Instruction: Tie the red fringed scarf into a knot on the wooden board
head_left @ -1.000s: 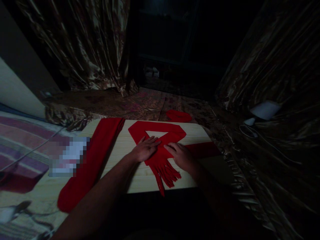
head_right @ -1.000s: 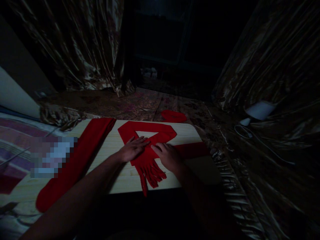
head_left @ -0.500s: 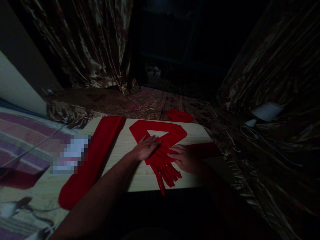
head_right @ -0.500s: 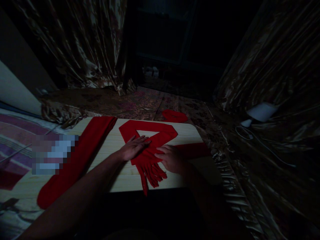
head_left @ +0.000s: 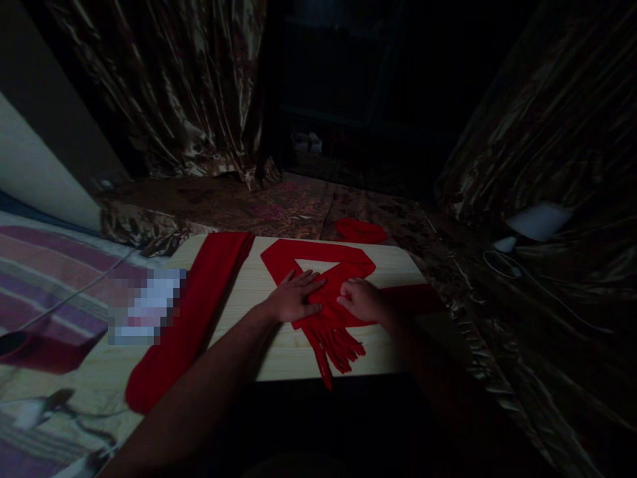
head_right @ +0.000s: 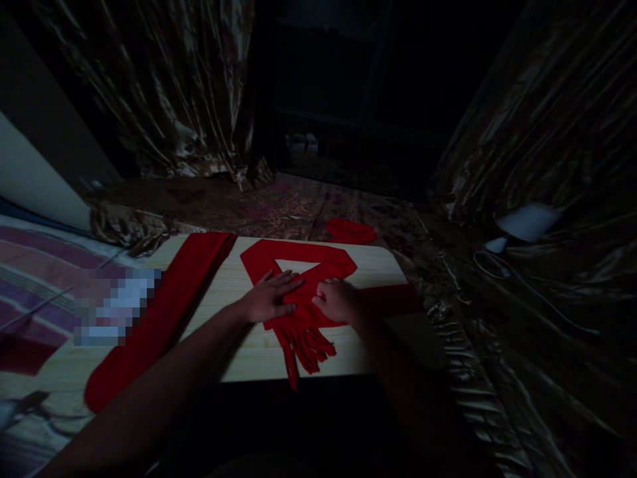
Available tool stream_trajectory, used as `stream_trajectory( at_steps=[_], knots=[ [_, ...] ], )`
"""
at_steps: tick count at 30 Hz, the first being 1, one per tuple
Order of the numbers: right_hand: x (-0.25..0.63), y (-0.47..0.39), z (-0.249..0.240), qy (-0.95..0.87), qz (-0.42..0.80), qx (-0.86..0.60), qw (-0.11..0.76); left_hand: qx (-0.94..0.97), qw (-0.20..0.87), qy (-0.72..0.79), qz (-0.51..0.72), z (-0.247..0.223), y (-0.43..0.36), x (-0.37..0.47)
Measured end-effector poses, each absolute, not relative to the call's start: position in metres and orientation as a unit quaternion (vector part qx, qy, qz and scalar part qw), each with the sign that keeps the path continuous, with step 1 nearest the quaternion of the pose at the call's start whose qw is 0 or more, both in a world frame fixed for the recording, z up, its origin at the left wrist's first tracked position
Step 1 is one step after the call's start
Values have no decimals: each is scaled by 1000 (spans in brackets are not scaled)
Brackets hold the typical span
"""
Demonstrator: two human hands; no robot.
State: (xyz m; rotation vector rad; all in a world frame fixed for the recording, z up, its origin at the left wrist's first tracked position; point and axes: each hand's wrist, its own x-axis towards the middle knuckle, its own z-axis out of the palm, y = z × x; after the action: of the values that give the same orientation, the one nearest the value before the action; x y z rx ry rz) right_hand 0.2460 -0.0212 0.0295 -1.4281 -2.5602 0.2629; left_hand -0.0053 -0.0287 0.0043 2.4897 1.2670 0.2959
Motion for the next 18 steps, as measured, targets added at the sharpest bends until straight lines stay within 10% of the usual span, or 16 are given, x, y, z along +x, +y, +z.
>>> stream_trajectory(
  at_steps=[18],
  knots=[
    [256,10,45,-835,222,-487,129,875,195,431,106,12,-31,-6]
  ],
)
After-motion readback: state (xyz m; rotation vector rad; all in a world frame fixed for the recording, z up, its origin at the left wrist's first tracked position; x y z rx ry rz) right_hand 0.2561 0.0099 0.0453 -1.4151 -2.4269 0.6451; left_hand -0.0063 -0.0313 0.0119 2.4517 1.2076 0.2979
